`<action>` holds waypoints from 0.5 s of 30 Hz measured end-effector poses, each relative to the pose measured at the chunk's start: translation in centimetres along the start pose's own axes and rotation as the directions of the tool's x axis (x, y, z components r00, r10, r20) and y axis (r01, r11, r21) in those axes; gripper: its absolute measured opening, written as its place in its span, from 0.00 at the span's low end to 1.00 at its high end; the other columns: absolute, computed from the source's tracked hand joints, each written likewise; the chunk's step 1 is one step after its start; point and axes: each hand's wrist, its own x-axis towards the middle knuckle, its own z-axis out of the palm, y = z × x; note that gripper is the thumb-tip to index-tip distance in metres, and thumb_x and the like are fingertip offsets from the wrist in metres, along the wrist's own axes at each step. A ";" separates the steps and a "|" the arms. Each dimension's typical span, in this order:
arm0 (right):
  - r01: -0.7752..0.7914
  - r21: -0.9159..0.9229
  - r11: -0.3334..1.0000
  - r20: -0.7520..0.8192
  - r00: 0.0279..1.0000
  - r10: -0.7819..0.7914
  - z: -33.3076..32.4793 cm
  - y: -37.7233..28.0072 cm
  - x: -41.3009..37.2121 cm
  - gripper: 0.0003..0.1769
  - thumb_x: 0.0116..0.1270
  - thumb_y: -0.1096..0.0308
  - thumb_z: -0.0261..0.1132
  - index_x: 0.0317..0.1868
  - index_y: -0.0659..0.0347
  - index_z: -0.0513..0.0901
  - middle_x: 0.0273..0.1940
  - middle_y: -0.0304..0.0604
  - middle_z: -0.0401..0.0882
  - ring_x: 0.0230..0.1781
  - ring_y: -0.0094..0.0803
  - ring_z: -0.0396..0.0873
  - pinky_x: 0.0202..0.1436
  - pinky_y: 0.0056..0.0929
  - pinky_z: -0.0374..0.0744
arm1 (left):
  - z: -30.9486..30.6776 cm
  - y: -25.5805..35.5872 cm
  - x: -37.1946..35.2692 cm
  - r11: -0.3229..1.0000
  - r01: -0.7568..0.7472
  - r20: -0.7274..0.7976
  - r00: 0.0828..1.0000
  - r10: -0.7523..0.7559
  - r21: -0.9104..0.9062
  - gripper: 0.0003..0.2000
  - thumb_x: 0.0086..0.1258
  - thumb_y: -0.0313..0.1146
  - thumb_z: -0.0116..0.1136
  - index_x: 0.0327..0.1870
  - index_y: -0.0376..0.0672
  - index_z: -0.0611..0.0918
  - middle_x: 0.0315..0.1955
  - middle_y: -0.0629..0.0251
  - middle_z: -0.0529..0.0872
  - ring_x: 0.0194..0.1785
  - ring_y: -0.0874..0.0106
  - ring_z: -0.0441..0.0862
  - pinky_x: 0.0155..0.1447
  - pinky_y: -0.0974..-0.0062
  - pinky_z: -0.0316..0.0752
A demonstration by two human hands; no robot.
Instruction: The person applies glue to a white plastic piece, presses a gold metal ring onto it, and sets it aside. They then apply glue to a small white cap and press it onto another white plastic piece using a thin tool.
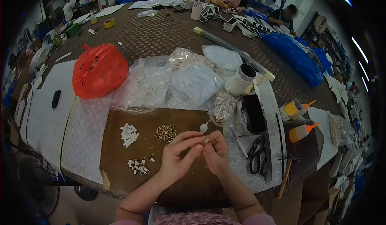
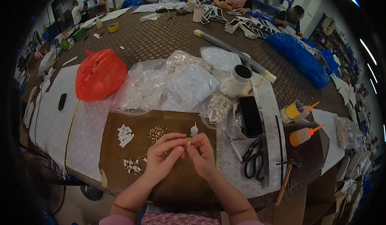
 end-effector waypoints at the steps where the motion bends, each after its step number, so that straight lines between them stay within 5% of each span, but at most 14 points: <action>1: 0.022 0.004 1.000 -0.010 1.000 -0.022 0.2 0.0 0.0 0.06 0.72 0.74 0.56 0.44 0.58 0.66 0.45 0.42 0.77 0.40 0.24 0.76 0.45 0.25 0.76 | 0.1 -0.1 0.0 0.999 -0.020 -0.008 1.000 0.020 0.034 0.10 0.68 0.26 0.58 0.48 0.39 0.84 0.50 0.59 0.81 0.51 0.71 0.80 0.54 0.76 0.74; 4: 0.095 -0.135 0.986 -0.137 0.984 -0.114 -0.2 1.0 -0.1 0.07 0.70 0.76 0.57 0.43 0.59 0.66 0.47 0.43 0.77 0.43 0.24 0.77 0.47 0.24 0.77 | 0.3 0.3 0.1 0.975 -0.112 0.015 0.994 0.111 0.191 0.11 0.67 0.25 0.58 0.49 0.40 0.84 0.51 0.59 0.80 0.54 0.68 0.79 0.56 0.75 0.74; 7: 0.141 -0.160 0.977 -0.135 0.977 -0.163 0.1 0.6 0.0 0.07 0.70 0.78 0.57 0.42 0.59 0.67 0.48 0.43 0.77 0.44 0.24 0.77 0.49 0.22 0.77 | 0.4 -0.3 0.0 0.997 -0.071 0.023 0.997 0.071 0.033 0.12 0.67 0.24 0.58 0.51 0.40 0.83 0.52 0.59 0.80 0.56 0.68 0.78 0.58 0.75 0.73; 15: 0.187 -0.242 0.952 -0.161 0.960 -0.230 0.2 0.7 0.1 0.07 0.69 0.79 0.57 0.42 0.60 0.68 0.48 0.45 0.77 0.44 0.24 0.77 0.49 0.23 0.77 | 0.3 -0.5 0.1 0.998 -0.066 0.060 0.996 0.066 0.006 0.13 0.67 0.24 0.57 0.52 0.41 0.83 0.55 0.59 0.79 0.58 0.68 0.77 0.60 0.74 0.72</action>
